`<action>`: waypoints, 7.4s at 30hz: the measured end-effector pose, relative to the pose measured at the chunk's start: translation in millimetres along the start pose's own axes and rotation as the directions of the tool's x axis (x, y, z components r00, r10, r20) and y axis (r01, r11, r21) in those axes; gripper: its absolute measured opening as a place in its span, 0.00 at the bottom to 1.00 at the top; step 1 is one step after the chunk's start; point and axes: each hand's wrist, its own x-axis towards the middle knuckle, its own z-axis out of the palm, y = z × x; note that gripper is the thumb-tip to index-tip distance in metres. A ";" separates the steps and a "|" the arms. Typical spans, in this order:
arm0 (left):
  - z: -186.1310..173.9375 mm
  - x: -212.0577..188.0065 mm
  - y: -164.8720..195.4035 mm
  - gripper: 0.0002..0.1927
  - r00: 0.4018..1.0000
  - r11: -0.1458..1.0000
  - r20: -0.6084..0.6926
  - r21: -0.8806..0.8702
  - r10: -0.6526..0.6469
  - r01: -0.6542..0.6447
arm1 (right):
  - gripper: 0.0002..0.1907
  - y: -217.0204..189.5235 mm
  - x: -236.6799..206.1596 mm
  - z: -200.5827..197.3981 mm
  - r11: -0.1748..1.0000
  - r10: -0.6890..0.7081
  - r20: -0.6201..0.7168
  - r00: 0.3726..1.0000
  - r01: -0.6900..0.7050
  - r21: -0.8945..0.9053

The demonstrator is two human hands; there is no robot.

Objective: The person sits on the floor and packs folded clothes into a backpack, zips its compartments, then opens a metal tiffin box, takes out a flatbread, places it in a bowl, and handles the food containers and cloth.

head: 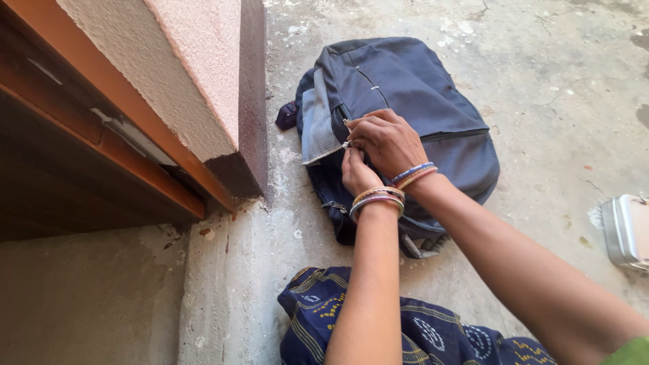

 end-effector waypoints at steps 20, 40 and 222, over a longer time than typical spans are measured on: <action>2.6 4.0 19.5 0.11 0.974 0.913 0.017 0.343 0.227 -0.219 | 0.06 -27.9 -46.4 -24.1 0.756 0.472 0.007 0.882 -0.409 0.512; 19.8 -14.9 51.8 0.15 0.966 0.670 0.012 0.718 0.259 -0.189 | 0.15 9.1 -35.8 13.0 -0.065 0.783 0.407 0.470 -0.590 0.805; 65.1 -129.1 82.4 0.18 0.696 -0.427 0.320 0.604 -0.643 -0.673 | 0.16 55.2 -169.6 -80.3 0.553 0.833 -0.102 0.544 -0.814 0.176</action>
